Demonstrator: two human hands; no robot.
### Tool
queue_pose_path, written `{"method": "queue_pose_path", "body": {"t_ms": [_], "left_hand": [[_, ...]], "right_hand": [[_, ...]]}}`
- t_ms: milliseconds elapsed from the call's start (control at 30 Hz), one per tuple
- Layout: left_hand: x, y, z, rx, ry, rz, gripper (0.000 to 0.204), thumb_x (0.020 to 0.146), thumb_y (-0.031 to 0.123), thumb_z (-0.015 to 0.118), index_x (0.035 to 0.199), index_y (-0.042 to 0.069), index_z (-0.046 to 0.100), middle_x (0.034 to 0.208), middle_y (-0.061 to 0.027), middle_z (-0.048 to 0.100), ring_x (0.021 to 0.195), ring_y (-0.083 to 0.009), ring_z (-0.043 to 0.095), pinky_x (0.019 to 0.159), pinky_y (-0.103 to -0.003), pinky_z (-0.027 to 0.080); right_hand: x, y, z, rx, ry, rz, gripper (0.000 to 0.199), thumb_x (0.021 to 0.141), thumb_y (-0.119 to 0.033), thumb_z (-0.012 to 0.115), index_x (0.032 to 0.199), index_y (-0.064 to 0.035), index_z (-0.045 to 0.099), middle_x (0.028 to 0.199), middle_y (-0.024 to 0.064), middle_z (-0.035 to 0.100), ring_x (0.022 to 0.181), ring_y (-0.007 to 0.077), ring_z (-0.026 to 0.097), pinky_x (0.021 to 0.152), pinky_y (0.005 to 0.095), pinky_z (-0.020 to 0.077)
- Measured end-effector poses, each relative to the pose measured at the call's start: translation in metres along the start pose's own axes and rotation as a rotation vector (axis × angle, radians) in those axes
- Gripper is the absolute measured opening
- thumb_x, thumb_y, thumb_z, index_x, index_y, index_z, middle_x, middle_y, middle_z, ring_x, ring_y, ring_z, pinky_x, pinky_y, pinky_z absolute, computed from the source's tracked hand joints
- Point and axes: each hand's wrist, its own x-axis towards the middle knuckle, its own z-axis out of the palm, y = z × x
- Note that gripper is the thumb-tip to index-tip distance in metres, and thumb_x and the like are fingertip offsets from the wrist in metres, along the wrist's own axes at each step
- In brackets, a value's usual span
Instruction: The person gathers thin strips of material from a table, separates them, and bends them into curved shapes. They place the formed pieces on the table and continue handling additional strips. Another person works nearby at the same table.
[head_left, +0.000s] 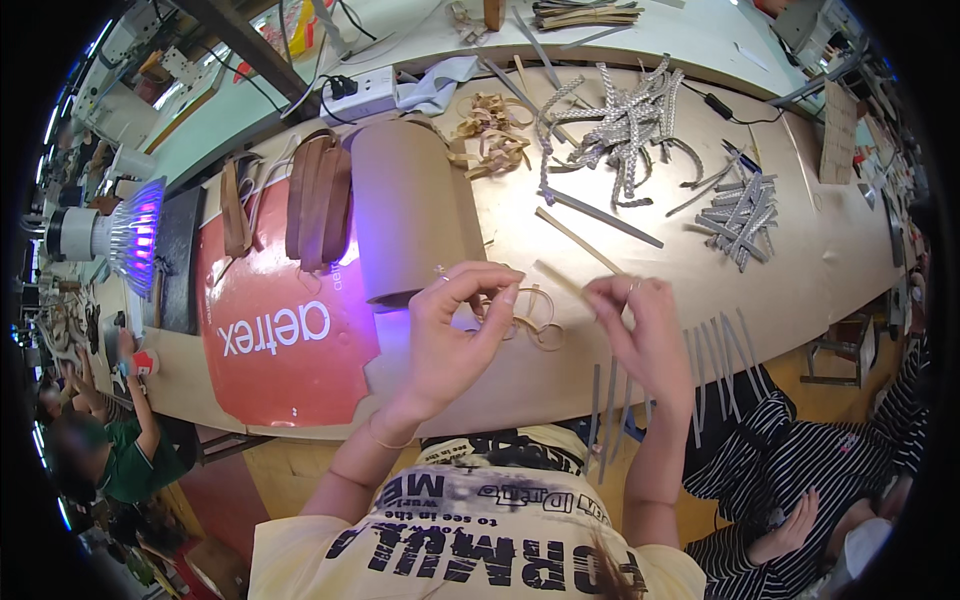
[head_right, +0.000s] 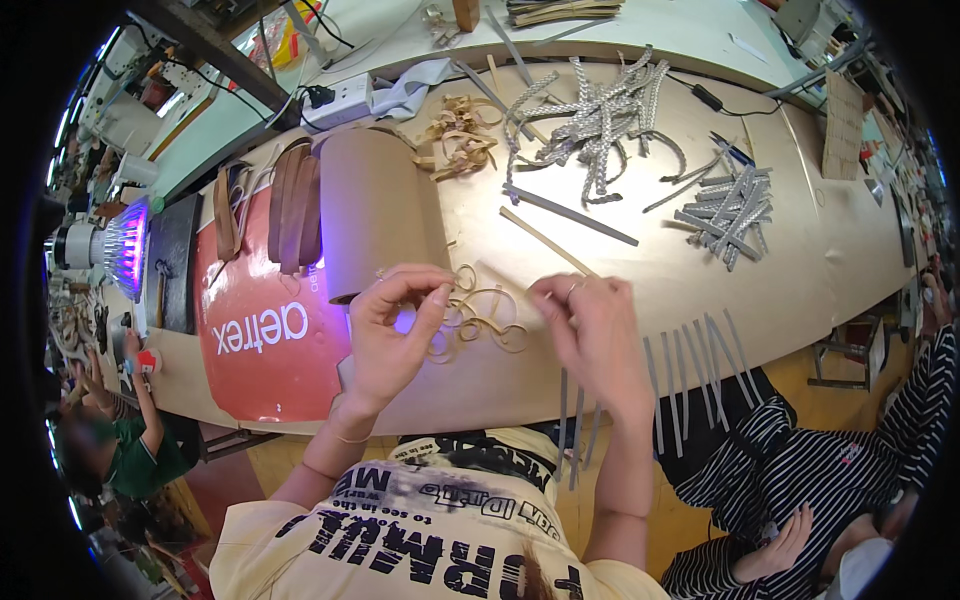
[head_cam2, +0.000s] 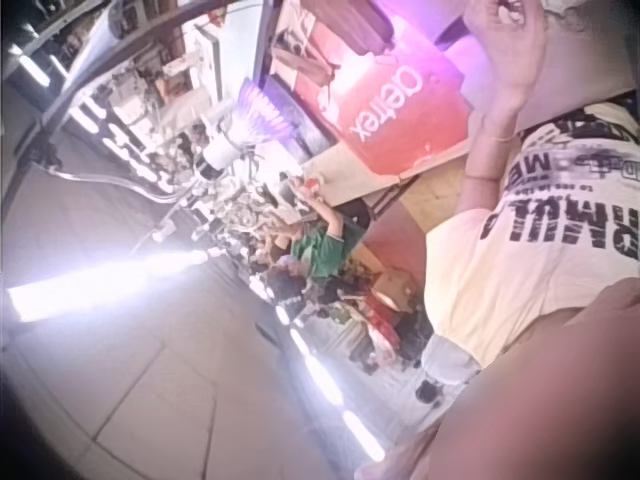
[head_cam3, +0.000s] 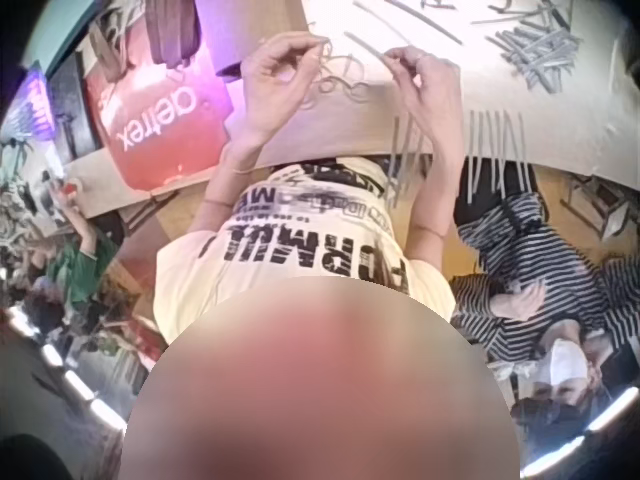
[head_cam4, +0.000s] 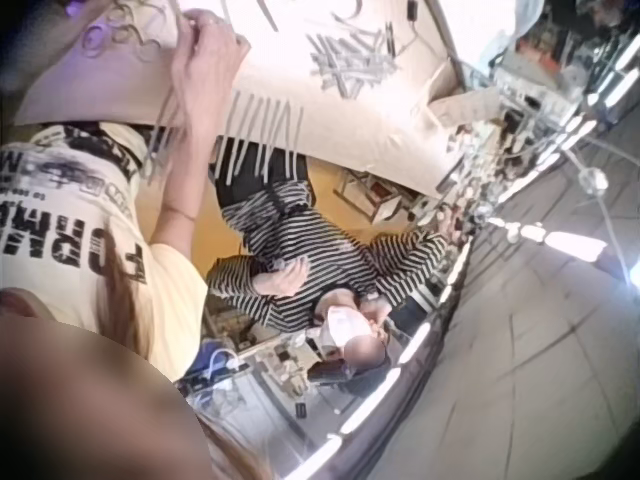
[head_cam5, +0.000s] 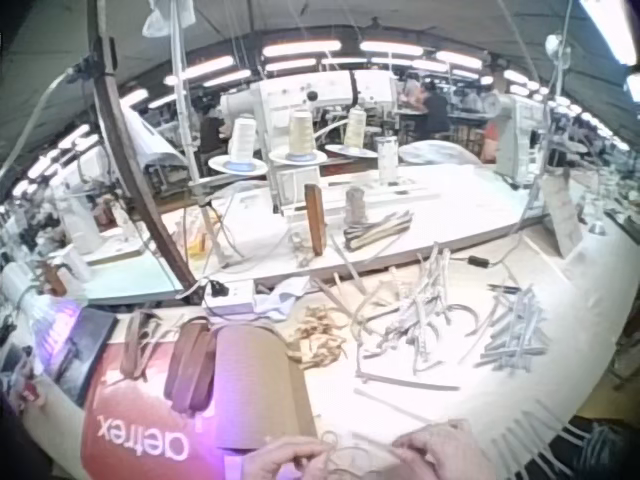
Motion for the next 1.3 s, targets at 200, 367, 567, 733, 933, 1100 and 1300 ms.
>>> {"method": "queue_pose_path", "body": {"t_ms": [200,367,567,733,933,1100,1300], "left_hand": [[-0.006,-0.004,0.002,0.140,0.035,0.068,0.019,0.086,0.001,0.066,0.104,0.004,0.070,0.097,-0.0089,0.070,0.074,-0.0141,0.061,0.063,-0.026,0.046],[-0.009,-0.004,-0.002,0.199,0.029,0.105,0.015,0.089,0.000,0.065,0.104,-0.001,0.069,0.099,-0.0070,0.068,0.075,-0.0085,0.056,0.067,-0.022,0.045],[-0.010,-0.004,-0.002,0.201,0.017,0.080,0.017,0.087,0.002,0.066,0.104,0.004,0.070,0.102,-0.0095,0.070,0.078,-0.0162,0.064,0.064,-0.027,0.047],[-0.004,-0.001,-0.002,-0.011,0.002,-0.002,0.024,0.091,0.005,0.066,0.114,0.001,0.066,0.101,-0.0087,0.069,0.079,-0.0119,0.062,0.068,-0.025,0.049],[-0.008,0.011,-0.010,-0.558,-0.043,-0.298,0.030,0.095,0.011,0.065,0.120,-0.004,0.062,0.097,-0.0086,0.068,0.078,-0.0098,0.062,0.072,-0.024,0.052],[-0.007,0.015,-0.027,-0.687,-0.115,-0.347,0.028,0.093,0.007,0.066,0.118,-0.005,0.061,0.096,-0.0101,0.069,0.080,-0.0125,0.066,0.077,-0.024,0.055],[-0.016,0.026,-0.013,-0.371,-0.033,-0.174,0.029,0.090,-0.001,0.067,0.119,-0.004,0.062,0.099,-0.0117,0.070,0.090,-0.0138,0.069,0.079,-0.025,0.055]], "right_hand": [[0.029,0.063,0.024,-0.306,0.153,0.023,0.016,0.091,-0.020,0.064,0.100,-0.0084,0.071,0.086,0.0070,0.060,0.085,0.0233,0.057,0.080,0.0380,0.0388],[0.051,0.081,0.052,-0.461,0.198,0.079,0.017,0.092,-0.023,0.063,0.102,-0.0114,0.070,0.097,0.0065,0.059,0.097,0.0237,0.055,0.082,0.0393,0.0392],[0.064,0.076,0.059,-0.559,0.328,-0.035,0.013,0.089,-0.014,0.062,0.100,-0.0117,0.068,0.098,0.0056,0.061,0.097,0.0236,0.056,0.087,0.0397,0.0394],[0.032,0.042,0.038,-0.413,0.326,-0.246,0.016,0.085,-0.008,0.064,0.100,-0.0107,0.068,0.095,0.0027,0.065,0.089,0.0214,0.061,0.086,0.0385,0.0419],[-0.011,0.000,0.022,-0.511,0.550,-0.602,0.040,0.076,-0.001,0.074,0.113,-0.0154,0.068,0.097,0.0026,0.066,0.081,0.0138,0.063,0.090,0.0335,0.0406],[-0.014,-0.010,0.022,-0.508,0.567,-0.635,0.041,0.075,-0.002,0.077,0.113,-0.0152,0.068,0.104,0.0034,0.065,0.087,0.0154,0.063,0.092,0.0344,0.0398],[-0.008,-0.031,0.027,-0.132,0.497,-0.402,0.036,0.082,-0.024,0.077,0.114,-0.0120,0.066,0.112,0.0072,0.063,0.102,0.0243,0.062,0.094,0.0379,0.0390]]}}
